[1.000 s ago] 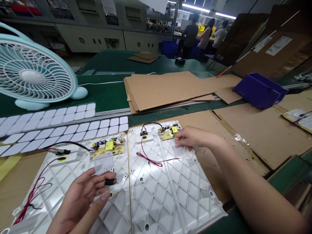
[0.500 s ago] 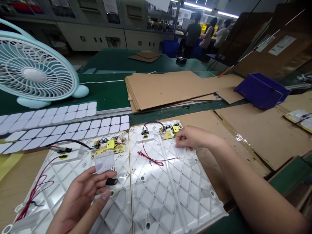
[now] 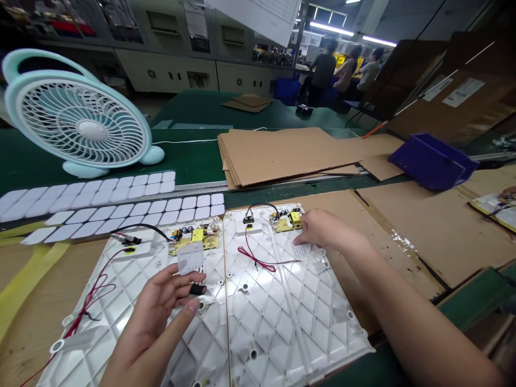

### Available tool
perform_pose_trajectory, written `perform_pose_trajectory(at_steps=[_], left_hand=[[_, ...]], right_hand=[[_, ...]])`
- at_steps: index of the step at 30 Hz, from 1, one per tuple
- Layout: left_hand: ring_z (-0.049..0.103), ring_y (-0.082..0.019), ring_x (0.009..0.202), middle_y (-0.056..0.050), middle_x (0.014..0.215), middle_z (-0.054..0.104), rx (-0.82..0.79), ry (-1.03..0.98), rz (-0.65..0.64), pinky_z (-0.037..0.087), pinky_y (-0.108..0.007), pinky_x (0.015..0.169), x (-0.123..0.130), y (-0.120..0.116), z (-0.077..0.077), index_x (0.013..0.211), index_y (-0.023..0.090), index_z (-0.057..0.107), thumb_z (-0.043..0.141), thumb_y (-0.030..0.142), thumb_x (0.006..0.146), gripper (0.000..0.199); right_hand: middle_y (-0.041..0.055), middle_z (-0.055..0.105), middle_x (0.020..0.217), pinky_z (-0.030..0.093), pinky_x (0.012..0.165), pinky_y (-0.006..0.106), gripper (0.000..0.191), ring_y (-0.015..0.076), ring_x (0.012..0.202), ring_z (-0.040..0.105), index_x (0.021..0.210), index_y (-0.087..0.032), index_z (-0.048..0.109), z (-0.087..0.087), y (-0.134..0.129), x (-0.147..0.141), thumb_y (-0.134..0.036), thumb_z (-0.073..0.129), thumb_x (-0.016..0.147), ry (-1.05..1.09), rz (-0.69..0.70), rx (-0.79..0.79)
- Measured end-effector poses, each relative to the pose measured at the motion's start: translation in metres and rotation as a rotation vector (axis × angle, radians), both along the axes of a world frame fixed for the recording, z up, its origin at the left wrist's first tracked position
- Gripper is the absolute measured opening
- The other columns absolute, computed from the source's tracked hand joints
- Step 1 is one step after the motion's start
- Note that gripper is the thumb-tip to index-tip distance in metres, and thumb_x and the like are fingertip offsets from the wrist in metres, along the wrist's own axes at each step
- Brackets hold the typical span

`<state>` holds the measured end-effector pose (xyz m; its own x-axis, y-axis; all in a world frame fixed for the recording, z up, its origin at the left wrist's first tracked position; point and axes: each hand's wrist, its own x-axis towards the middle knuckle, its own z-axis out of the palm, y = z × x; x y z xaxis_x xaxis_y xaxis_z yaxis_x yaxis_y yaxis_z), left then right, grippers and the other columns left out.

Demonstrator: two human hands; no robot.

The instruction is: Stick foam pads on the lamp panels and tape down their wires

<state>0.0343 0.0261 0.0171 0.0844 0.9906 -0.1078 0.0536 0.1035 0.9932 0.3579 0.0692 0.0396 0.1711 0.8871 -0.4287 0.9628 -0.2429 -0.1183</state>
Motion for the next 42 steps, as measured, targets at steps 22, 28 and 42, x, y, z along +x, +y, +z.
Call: perform_pose_trajectory(at_steps=[22,28,42], left_hand=[[0.054,-0.017,0.100,-0.004,0.110,0.062,-0.102,-0.099,-0.047,0.041,-0.029,0.087,-0.025,-0.005,0.018,0.122,0.026,0.042,0.063,0.038,0.077,0.051],[0.052,-0.022,0.109,-0.003,0.123,0.058,-0.139,-0.092,-0.102,0.042,-0.032,0.089,-0.038,-0.017,0.017,0.111,0.024,0.057,0.048,0.048,0.085,0.037],[0.040,-0.029,0.126,-0.013,0.134,0.048,0.442,0.785,-0.317,0.035,-0.051,0.104,-0.049,-0.039,-0.002,0.131,0.019,0.046,0.047,0.025,0.084,0.047]], right_hand=[[0.0008,0.060,0.072,0.034,0.050,0.025,0.044,0.0161,0.062,0.055,0.078,-0.020,0.050,0.001,-0.022,-0.008,-0.041,0.079,0.052,0.067,-0.093,-0.038],[0.0021,0.061,0.075,0.035,0.057,0.027,0.027,0.0153,0.066,0.053,0.075,-0.021,0.058,0.044,-0.017,-0.083,-0.048,0.056,0.082,0.320,0.166,0.238],[-0.0040,0.048,0.061,0.034,0.055,0.023,0.027,0.0101,0.057,0.044,0.064,-0.017,0.054,-0.011,0.027,-0.173,-0.040,0.061,0.078,0.869,0.314,0.175]])
